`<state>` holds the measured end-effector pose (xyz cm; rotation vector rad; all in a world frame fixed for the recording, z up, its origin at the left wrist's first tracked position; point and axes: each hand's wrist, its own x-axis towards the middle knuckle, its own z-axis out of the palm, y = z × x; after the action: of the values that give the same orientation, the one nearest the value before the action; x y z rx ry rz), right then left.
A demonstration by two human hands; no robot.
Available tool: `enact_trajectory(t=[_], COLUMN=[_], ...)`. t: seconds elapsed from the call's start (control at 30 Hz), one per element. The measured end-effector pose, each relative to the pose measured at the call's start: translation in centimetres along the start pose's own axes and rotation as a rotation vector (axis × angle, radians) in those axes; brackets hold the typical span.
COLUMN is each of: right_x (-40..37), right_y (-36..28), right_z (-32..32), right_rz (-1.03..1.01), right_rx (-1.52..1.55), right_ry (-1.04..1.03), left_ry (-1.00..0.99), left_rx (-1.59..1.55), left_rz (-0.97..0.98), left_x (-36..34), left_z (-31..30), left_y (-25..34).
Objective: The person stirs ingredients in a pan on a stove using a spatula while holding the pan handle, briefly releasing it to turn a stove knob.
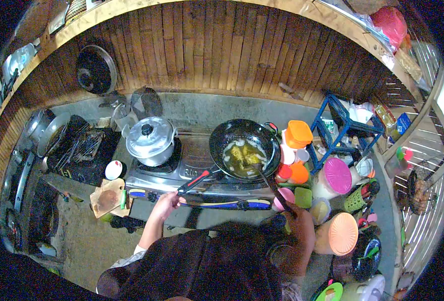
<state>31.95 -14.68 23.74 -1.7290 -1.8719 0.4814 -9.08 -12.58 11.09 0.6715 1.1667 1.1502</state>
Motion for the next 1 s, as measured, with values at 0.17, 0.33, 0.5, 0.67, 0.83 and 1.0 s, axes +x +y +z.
enact_trajectory(t=[0.17,0.33,0.5,0.67,0.83,1.0], right_x=[-1.3,-1.8,-0.5,1.3,3.4,5.6], right_y=[-1.5,-0.4,1.0,2.2,2.8,0.3], right_z=[-2.3,-2.2,-0.3,3.8,7.2,8.1], right_rz=[0.097,0.126,0.006,-0.028,-0.262,-0.126], right_rx=[0.0,-0.01,-0.02,-0.013,0.066,0.041], right_ry=[-0.009,-0.006,-0.022,-0.014,0.124,0.062], left_ry=[-0.002,0.018,0.011,0.011,0.027,0.002], left_rx=[0.04,0.062,0.075,0.111,0.091,0.045], left_rz=[-0.01,-0.025,-0.025,-0.023,-0.037,-0.029], left_x=[-0.1,-0.3,-0.2,-0.7,-0.8,-0.6], left_z=[0.0,0.2,0.2,0.5,0.4,-0.1], left_y=[0.1,0.2,0.3,0.8,0.5,-0.3])
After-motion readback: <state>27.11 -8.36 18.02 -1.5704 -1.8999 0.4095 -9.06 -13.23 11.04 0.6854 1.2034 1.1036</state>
